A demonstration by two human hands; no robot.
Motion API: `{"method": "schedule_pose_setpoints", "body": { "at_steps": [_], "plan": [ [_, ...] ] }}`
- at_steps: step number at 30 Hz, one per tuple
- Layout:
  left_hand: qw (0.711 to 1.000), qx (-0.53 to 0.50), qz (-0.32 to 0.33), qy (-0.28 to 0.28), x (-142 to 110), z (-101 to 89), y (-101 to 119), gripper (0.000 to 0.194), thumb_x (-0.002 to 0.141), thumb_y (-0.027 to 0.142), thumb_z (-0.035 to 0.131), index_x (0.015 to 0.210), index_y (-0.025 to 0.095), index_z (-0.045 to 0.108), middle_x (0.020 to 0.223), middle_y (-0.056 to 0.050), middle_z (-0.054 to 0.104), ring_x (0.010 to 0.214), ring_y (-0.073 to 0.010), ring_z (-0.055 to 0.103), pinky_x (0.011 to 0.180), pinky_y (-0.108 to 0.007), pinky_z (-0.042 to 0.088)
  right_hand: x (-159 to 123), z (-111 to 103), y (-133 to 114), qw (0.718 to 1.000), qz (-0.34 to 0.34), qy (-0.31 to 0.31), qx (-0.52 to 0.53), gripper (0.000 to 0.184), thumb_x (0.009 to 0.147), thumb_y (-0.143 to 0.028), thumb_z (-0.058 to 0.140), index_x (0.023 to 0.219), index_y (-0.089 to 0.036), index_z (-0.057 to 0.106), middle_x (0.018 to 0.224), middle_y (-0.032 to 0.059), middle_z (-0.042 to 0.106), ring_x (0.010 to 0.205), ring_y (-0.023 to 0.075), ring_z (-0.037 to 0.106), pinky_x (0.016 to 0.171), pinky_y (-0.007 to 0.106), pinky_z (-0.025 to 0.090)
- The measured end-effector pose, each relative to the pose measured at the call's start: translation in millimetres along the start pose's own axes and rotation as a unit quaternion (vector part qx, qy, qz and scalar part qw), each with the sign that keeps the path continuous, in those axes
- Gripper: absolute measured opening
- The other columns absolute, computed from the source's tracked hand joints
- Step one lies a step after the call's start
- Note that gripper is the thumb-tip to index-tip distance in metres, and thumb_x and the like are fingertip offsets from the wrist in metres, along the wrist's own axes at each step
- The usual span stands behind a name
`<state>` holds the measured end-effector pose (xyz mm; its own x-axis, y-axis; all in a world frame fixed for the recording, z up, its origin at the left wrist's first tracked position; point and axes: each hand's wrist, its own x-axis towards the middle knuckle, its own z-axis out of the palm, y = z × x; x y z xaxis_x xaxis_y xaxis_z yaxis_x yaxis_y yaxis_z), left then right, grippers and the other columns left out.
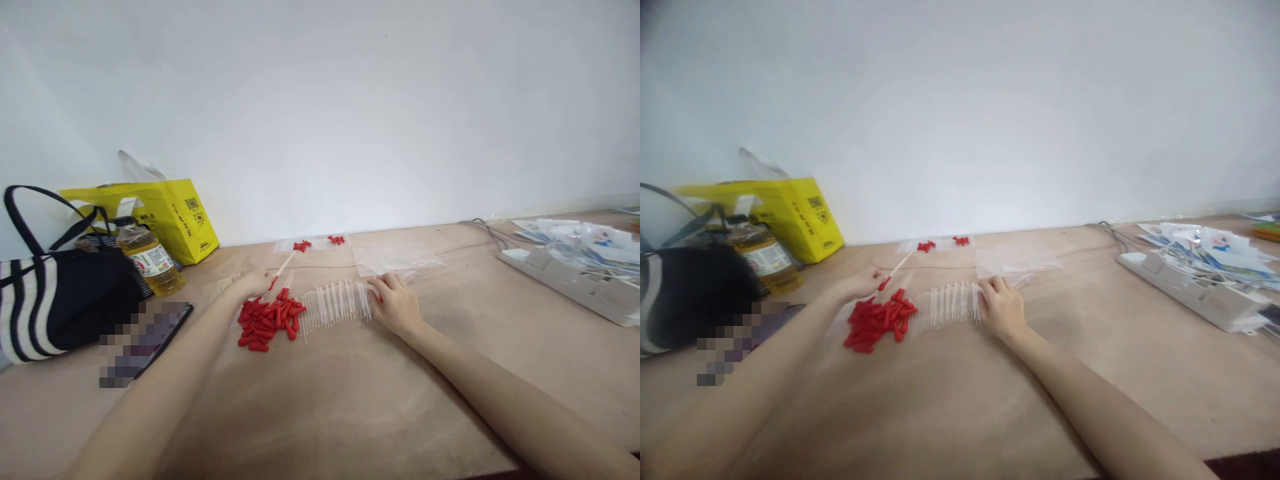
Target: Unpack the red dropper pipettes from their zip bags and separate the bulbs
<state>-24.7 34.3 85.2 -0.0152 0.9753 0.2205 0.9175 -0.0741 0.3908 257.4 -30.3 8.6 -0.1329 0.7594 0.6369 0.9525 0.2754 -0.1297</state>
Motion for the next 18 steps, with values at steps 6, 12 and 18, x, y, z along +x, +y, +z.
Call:
{"method": "schedule_pose_setpoints", "body": {
  "at_steps": [6, 12, 18],
  "plan": [
    [0.962, 0.172, 0.194, 0.089, -71.7, 37.8, 34.5, 0.015, 0.078, 0.016, 0.043, 0.077, 0.015, 0.058, 0.086, -0.011, 0.061, 0.087, -0.0256, 0.051, 0.075, -0.039, 0.033, -7.7, -2.8, -25.8, 0.967, -0.241, 0.077, 0.022, 0.035, 0.085, -0.026, 0.043, 0.119, -0.019, 0.047, 0.120, 0.0063, 0.053, 0.115, 0.0207, 0.040, 0.100, 0.043, 0.019],
    [0.861, 0.242, 0.368, 0.254, -102.4, 70.3, 34.2, 0.020, 0.082, 0.011, 0.041, 0.076, 0.016, 0.059, 0.081, -0.006, 0.064, 0.082, -0.0200, 0.053, 0.077, -0.035, 0.029, -10.8, 10.9, -32.6, 0.952, -0.288, 0.087, 0.049, 0.024, 0.085, -0.020, 0.045, 0.106, -0.021, 0.056, 0.095, 0.0019, 0.066, 0.108, 0.0181, 0.048, 0.103, 0.052, 0.004],
    [0.849, 0.196, 0.398, 0.288, -100.9, 72.5, 34.0, 0.020, 0.086, 0.021, 0.042, 0.081, 0.016, 0.061, 0.085, -0.003, 0.067, 0.085, -0.0174, 0.056, 0.083, -0.035, 0.029, -16.5, 20.5, -34.6, 0.945, -0.297, 0.127, 0.059, 0.022, 0.084, -0.012, 0.045, 0.100, -0.019, 0.058, 0.064, -0.0019, 0.066, 0.092, 0.0148, 0.057, 0.103, 0.051, 0.008]
  ]
}}
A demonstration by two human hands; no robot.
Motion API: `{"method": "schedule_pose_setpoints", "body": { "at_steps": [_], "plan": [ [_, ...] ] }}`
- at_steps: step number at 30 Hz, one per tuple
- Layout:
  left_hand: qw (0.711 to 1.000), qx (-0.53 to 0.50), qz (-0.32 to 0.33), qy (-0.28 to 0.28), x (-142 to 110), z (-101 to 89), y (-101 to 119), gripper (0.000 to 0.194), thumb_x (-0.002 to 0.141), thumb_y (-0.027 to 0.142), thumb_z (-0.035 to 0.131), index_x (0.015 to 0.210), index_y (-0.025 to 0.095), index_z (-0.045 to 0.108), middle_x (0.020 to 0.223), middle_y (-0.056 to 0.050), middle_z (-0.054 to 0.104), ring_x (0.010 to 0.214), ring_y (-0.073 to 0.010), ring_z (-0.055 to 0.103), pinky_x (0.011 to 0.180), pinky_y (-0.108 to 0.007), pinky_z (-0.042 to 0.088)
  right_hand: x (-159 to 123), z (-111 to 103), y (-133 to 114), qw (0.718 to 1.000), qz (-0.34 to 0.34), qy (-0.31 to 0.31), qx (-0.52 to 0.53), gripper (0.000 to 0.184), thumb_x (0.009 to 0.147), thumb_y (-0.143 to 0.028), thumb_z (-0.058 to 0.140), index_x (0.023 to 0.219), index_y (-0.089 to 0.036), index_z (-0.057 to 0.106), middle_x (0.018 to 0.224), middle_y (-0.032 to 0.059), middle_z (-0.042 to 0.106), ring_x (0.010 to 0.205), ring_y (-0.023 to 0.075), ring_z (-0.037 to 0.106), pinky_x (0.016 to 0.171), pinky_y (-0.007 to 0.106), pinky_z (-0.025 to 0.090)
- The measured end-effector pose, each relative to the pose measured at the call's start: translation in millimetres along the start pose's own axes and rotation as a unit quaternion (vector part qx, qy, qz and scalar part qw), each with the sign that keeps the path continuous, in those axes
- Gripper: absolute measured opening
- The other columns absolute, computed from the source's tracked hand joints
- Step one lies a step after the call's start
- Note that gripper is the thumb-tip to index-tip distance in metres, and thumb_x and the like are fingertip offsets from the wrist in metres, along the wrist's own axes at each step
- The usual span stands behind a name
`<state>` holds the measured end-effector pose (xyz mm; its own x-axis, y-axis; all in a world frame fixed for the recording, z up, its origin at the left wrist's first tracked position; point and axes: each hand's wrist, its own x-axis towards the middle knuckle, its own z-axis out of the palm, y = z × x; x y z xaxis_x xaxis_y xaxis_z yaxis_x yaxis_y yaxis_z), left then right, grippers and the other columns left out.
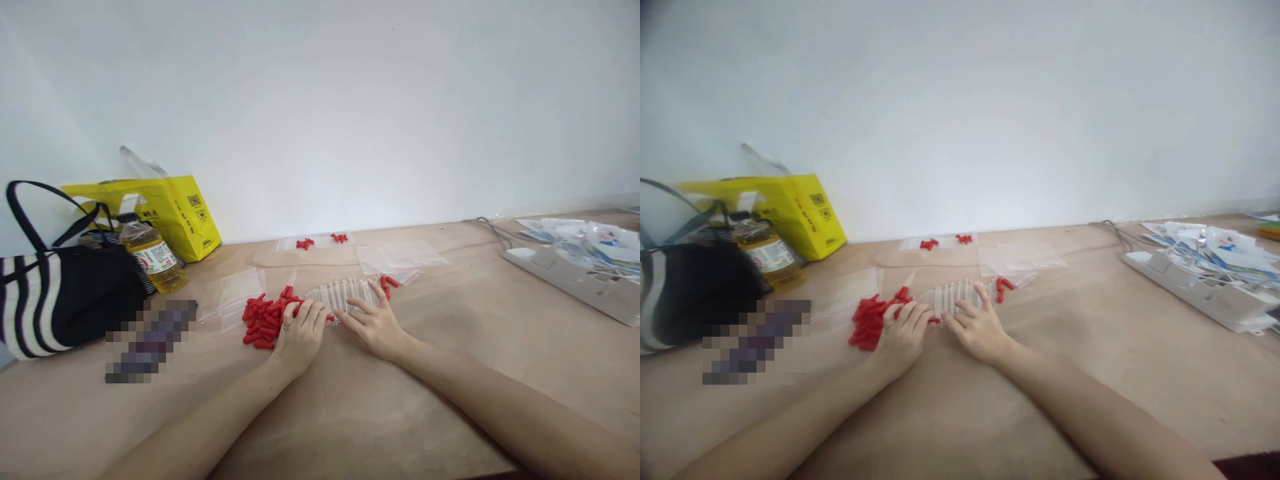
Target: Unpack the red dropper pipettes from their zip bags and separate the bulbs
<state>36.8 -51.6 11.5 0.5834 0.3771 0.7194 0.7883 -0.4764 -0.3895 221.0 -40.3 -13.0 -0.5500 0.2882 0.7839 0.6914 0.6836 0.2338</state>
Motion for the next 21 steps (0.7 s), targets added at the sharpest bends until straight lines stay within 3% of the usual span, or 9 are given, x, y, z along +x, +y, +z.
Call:
{"method": "schedule_pose_setpoints", "body": {
  "at_steps": [4, 8, 12, 17, 21],
  "plan": [
    [0.999, -0.039, 0.018, -0.008, -0.9, 3.4, -2.3, 0.021, 0.087, 0.024, 0.041, 0.091, 0.019, 0.061, 0.102, -0.004, 0.065, 0.100, -0.0177, 0.054, 0.097, -0.042, 0.022, -0.4, 1.5, -2.1, 1.000, 0.002, 0.018, 0.014, 0.019, 0.083, -0.011, 0.045, 0.093, -0.019, 0.059, 0.071, -0.0009, 0.067, 0.097, 0.0150, 0.056, 0.103, 0.052, 0.007],
    [0.997, -0.052, 0.046, -0.029, -2.3, 3.8, -4.3, 0.025, 0.087, 0.020, 0.038, 0.086, 0.017, 0.063, 0.112, -0.005, 0.060, 0.110, -0.0185, 0.048, 0.103, -0.047, 0.014, 1.2, 0.3, -2.2, 0.999, -0.004, 0.009, 0.030, 0.015, 0.084, -0.013, 0.045, 0.086, -0.018, 0.059, 0.076, -0.0002, 0.068, 0.107, 0.0161, 0.050, 0.103, 0.054, 0.001],
    [0.995, -0.055, 0.067, -0.041, -3.6, -0.7, -6.8, 0.027, 0.087, 0.016, 0.037, 0.081, 0.019, 0.063, 0.113, -0.003, 0.059, 0.113, -0.0188, 0.047, 0.105, -0.051, 0.008, 2.2, -2.9, -1.8, 0.999, -0.015, 0.002, 0.043, 0.016, 0.085, -0.014, 0.043, 0.082, -0.018, 0.058, 0.070, -0.0010, 0.067, 0.111, 0.0150, 0.047, 0.101, 0.055, -0.003],
    [0.995, -0.067, 0.074, -0.016, -4.3, -5.3, -9.0, 0.025, 0.087, 0.020, 0.039, 0.080, 0.021, 0.063, 0.112, 0.003, 0.060, 0.111, -0.0187, 0.048, 0.106, -0.052, 0.001, 2.8, -5.3, -3.1, 0.998, -0.014, 0.003, 0.053, 0.014, 0.085, -0.016, 0.044, 0.082, -0.019, 0.057, 0.066, -0.0019, 0.066, 0.110, 0.0148, 0.049, 0.101, 0.054, -0.004],
    [0.994, -0.077, 0.073, -0.003, -5.0, -6.4, -9.7, 0.025, 0.087, 0.018, 0.038, 0.079, 0.021, 0.062, 0.110, 0.004, 0.061, 0.109, -0.0196, 0.049, 0.104, -0.055, 0.003, 2.3, -5.7, -3.0, 0.998, -0.011, 0.009, 0.062, 0.014, 0.085, -0.017, 0.044, 0.082, -0.019, 0.057, 0.067, -0.0025, 0.066, 0.108, 0.0147, 0.050, 0.102, 0.053, -0.001]
  ]
}}
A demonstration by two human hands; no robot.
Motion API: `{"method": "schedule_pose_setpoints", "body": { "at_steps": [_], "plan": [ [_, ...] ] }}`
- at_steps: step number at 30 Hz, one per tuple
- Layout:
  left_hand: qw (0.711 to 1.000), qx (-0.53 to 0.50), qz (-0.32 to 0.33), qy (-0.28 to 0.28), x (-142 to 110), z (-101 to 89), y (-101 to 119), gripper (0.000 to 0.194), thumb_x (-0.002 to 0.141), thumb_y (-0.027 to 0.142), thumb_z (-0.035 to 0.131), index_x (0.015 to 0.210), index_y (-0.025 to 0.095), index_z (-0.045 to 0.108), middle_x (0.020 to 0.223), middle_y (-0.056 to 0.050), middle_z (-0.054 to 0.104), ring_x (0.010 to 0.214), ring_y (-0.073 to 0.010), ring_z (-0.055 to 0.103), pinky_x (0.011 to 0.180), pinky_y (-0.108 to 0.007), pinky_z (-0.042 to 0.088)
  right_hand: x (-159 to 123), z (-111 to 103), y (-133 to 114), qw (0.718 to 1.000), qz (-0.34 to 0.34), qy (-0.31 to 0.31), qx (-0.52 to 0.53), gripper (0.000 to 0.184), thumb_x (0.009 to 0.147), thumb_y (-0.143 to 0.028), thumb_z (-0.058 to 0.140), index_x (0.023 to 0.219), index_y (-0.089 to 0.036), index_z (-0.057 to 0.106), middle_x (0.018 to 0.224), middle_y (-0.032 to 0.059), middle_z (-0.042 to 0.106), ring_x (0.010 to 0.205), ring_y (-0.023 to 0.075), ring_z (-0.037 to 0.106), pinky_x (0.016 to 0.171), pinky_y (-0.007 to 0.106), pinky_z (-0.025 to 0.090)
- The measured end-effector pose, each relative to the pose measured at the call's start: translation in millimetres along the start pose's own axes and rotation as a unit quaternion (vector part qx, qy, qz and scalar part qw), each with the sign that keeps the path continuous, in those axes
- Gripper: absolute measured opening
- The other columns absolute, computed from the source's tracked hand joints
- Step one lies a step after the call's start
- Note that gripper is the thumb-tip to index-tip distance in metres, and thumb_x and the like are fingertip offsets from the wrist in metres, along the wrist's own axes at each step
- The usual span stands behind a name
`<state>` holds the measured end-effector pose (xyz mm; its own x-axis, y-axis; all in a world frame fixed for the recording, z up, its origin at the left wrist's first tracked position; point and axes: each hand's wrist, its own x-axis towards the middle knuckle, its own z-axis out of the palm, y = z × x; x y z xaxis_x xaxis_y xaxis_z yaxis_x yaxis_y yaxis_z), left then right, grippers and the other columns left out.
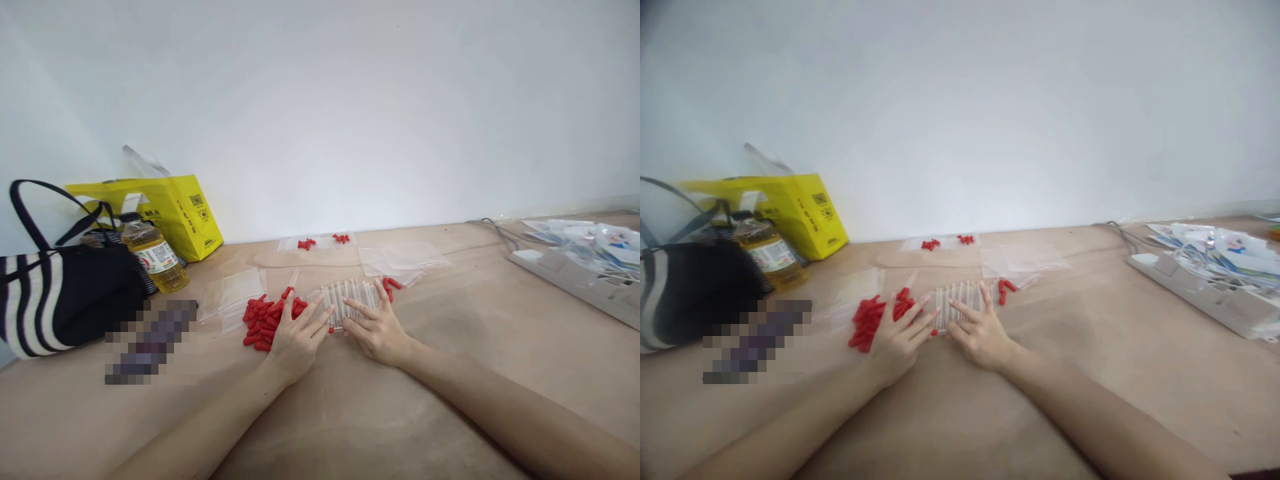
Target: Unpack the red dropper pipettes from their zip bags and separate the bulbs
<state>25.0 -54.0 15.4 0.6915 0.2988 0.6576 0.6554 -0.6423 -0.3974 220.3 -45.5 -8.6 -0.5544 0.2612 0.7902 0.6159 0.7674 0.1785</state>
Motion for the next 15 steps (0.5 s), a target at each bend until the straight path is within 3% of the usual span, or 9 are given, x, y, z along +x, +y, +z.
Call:
{"method": "schedule_pose_setpoints", "body": {
  "at_steps": [3, 5, 9, 12, 15],
  "plan": [
    [1.000, 0.002, -0.020, -0.002, -1.9, -1.4, -3.8, 0.027, 0.086, 0.016, 0.038, 0.077, 0.022, 0.062, 0.107, 0.002, 0.063, 0.108, -0.0204, 0.050, 0.102, -0.056, 0.012, -2.2, -2.7, 4.1, 1.000, 0.011, 0.003, 0.001, 0.015, 0.084, -0.016, 0.044, 0.080, -0.020, 0.058, 0.068, -0.0018, 0.066, 0.104, 0.0154, 0.052, 0.101, 0.050, 0.008],
    [0.998, 0.011, -0.065, -0.009, -2.6, -3.3, -8.9, 0.025, 0.085, 0.017, 0.039, 0.076, 0.021, 0.062, 0.103, 0.000, 0.064, 0.102, -0.0216, 0.052, 0.097, -0.053, 0.024, -3.7, -5.6, 7.7, 0.999, 0.042, 0.009, -0.004, 0.015, 0.083, -0.016, 0.044, 0.079, -0.020, 0.058, 0.067, -0.0011, 0.066, 0.098, 0.0161, 0.054, 0.097, 0.047, 0.018],
    [0.982, -0.035, -0.182, -0.031, 1.2, -9.0, -24.4, 0.022, 0.084, 0.024, 0.043, 0.080, 0.019, 0.063, 0.087, -0.005, 0.064, 0.081, -0.0194, 0.055, 0.074, -0.036, 0.044, -2.0, -9.4, 11.1, 0.989, 0.147, -0.011, -0.024, 0.016, 0.084, -0.023, 0.045, 0.079, -0.020, 0.060, 0.073, 0.0025, 0.064, 0.075, 0.0156, 0.054, 0.075, 0.034, 0.035],
    [0.958, -0.110, -0.263, -0.042, 3.9, -14.3, -44.6, 0.026, 0.084, 0.029, 0.040, 0.082, 0.018, 0.063, 0.078, -0.005, 0.059, 0.074, -0.0166, 0.055, 0.069, -0.030, 0.046, 6.8, -8.3, 11.3, 0.975, 0.215, -0.048, -0.014, 0.021, 0.085, -0.025, 0.041, 0.080, -0.018, 0.060, 0.076, 0.0053, 0.060, 0.070, 0.0150, 0.051, 0.065, 0.027, 0.036],
    [0.910, -0.163, -0.376, -0.068, -1.2, -17.9, -72.0, 0.026, 0.079, 0.034, 0.043, 0.087, 0.017, 0.062, 0.077, -0.004, 0.058, 0.067, -0.0153, 0.056, 0.064, -0.028, 0.047, 23.2, -1.6, 14.7, 0.955, 0.278, -0.103, 0.030, 0.022, 0.086, -0.023, 0.037, 0.080, -0.016, 0.058, 0.078, 0.0060, 0.060, 0.071, 0.0143, 0.053, 0.061, 0.024, 0.037]
  ]
}}
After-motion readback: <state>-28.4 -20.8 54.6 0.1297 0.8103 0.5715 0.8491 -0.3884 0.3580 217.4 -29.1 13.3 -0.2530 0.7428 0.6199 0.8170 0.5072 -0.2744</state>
